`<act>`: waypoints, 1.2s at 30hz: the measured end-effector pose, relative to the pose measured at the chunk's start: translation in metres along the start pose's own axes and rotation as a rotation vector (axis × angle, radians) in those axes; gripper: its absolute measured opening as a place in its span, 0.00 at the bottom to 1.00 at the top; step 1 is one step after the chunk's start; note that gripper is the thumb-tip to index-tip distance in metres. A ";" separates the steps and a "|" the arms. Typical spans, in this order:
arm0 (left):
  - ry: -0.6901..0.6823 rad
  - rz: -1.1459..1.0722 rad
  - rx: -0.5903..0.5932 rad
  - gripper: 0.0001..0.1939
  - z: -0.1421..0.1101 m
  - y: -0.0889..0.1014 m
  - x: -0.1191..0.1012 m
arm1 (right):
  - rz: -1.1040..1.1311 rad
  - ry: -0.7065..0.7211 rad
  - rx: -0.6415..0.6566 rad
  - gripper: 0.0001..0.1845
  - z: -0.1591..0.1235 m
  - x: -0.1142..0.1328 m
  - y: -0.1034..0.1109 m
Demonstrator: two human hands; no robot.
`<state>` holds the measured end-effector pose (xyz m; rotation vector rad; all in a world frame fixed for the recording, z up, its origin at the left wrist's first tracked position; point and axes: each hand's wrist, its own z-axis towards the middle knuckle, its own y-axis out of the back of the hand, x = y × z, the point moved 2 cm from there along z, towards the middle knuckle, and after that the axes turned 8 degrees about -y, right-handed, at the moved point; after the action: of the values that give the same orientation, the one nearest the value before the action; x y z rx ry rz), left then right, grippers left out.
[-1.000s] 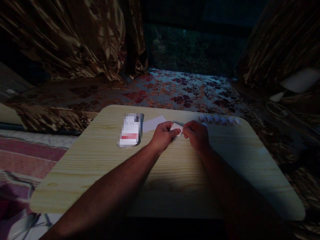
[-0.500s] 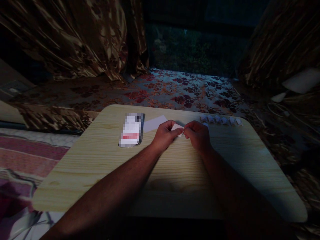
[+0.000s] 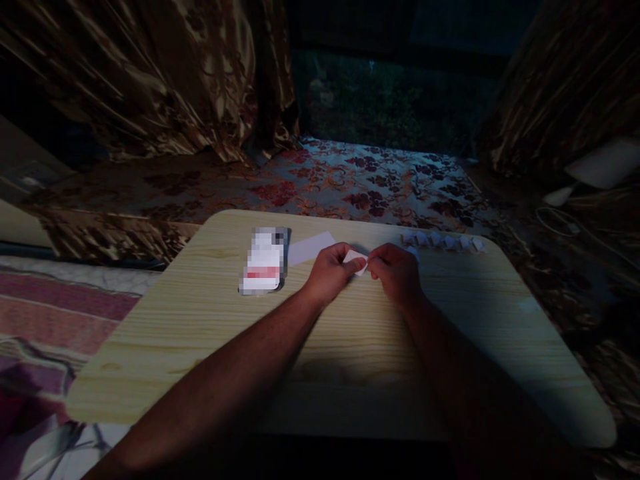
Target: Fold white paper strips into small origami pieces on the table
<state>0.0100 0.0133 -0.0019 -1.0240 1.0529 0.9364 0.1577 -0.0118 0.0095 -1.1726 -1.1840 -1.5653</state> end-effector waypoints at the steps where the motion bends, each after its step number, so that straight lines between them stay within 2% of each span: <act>1: -0.005 -0.006 0.003 0.12 0.000 0.000 0.001 | -0.006 0.001 -0.001 0.04 0.000 0.000 0.000; 14: 0.038 -0.120 -0.010 0.12 0.002 0.002 0.006 | -0.059 0.030 0.019 0.04 -0.001 -0.003 -0.004; 25: 0.012 -0.065 -0.005 0.08 0.002 0.001 0.004 | -0.050 0.002 0.043 0.03 0.000 -0.004 -0.003; 36: 0.001 -0.021 0.041 0.09 0.003 0.002 0.001 | 0.008 -0.054 0.071 0.02 0.001 -0.002 -0.001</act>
<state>0.0091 0.0169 -0.0022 -0.9996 1.0563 0.8935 0.1573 -0.0101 0.0070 -1.1786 -1.2582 -1.4821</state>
